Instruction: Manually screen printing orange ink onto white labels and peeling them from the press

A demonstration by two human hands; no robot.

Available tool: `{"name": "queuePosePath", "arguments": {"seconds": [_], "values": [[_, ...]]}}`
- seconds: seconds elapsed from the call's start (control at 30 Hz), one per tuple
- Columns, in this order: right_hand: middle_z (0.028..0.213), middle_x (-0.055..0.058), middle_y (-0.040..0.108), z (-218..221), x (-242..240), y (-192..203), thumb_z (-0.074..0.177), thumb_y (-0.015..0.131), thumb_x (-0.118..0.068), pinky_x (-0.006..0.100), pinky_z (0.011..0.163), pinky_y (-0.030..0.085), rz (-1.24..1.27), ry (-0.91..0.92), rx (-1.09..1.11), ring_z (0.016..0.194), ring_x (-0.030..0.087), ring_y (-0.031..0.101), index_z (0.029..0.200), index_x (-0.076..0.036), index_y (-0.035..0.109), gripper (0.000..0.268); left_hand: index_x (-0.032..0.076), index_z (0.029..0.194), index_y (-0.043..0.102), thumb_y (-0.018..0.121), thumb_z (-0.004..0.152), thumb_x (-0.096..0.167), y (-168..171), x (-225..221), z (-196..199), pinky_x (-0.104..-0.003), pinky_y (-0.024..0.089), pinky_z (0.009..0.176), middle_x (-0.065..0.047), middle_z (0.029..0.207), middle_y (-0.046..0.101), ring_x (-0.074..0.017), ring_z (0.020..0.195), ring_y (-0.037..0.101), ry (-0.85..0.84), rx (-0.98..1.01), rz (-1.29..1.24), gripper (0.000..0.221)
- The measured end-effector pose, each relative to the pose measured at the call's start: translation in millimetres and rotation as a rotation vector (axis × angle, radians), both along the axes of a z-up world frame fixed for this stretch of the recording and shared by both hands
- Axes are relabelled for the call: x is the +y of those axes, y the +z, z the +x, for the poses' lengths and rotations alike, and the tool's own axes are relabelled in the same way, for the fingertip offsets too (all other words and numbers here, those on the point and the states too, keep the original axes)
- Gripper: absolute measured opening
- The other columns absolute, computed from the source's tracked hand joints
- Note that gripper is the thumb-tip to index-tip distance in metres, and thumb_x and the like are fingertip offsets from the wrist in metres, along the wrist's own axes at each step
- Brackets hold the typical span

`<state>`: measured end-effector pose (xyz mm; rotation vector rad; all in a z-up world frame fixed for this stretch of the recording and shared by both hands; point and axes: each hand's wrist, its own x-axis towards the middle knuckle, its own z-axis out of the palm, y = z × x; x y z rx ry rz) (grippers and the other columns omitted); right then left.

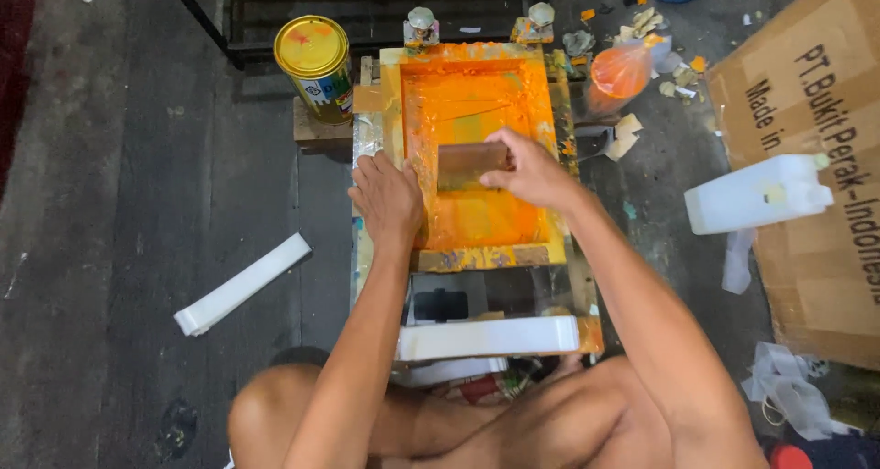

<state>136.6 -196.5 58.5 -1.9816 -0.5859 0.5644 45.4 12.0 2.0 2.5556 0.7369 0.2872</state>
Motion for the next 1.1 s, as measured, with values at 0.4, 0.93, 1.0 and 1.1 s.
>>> {"name": "queuePosePath", "arguments": {"seconds": [0.4, 0.93, 1.0, 1.1], "values": [[0.106, 0.015, 0.076, 18, 17, -20, 0.087, 0.077, -0.005, 0.046, 0.084, 0.054, 0.005, -0.031, -0.443, 0.103, 0.038, 0.071, 0.11, -0.014, 0.053, 0.035, 0.006, 0.134, 0.052, 0.026, 0.112, 0.039, 24, 11, 27, -0.039, 0.037, 0.081, -0.008, 0.113, 0.048, -0.029, 0.104, 0.051, 0.007, 0.004, -0.126, 0.047], [0.116, 0.02, 0.075, -114, -29, 21, 0.092, 0.072, -0.005, 0.048, 0.09, 0.056, -0.128, -0.006, -0.143, 0.11, 0.037, 0.071, 0.115, -0.01, 0.058, 0.027, 0.007, 0.138, 0.049, 0.043, 0.106, 0.045, 8, -18, -63, -0.048, 0.041, 0.092, -0.013, 0.12, 0.049, -0.0337, 0.115, 0.049, 0.019, -0.001, -0.074, 0.051], [0.115, 0.023, 0.074, -118, -28, 24, 0.088, 0.077, -0.008, 0.052, 0.092, 0.054, -0.103, -0.048, -0.101, 0.113, 0.039, 0.069, 0.122, -0.009, 0.059, 0.038, 0.007, 0.14, 0.047, 0.04, 0.107, 0.045, 5, -18, -68, -0.045, 0.038, 0.091, -0.01, 0.12, 0.048, -0.0323, 0.112, 0.048, 0.025, 0.008, -0.127, 0.051], [0.111, 0.015, 0.074, -99, -31, 2, 0.088, 0.079, -0.011, 0.042, 0.09, 0.056, -0.097, -0.095, -0.011, 0.103, 0.026, 0.071, 0.125, -0.012, 0.061, 0.041, 0.008, 0.138, 0.047, 0.043, 0.106, 0.046, 2, -15, -64, -0.048, 0.039, 0.091, -0.011, 0.119, 0.048, -0.033, 0.113, 0.049, 0.017, 0.037, -0.111, 0.05]]}}
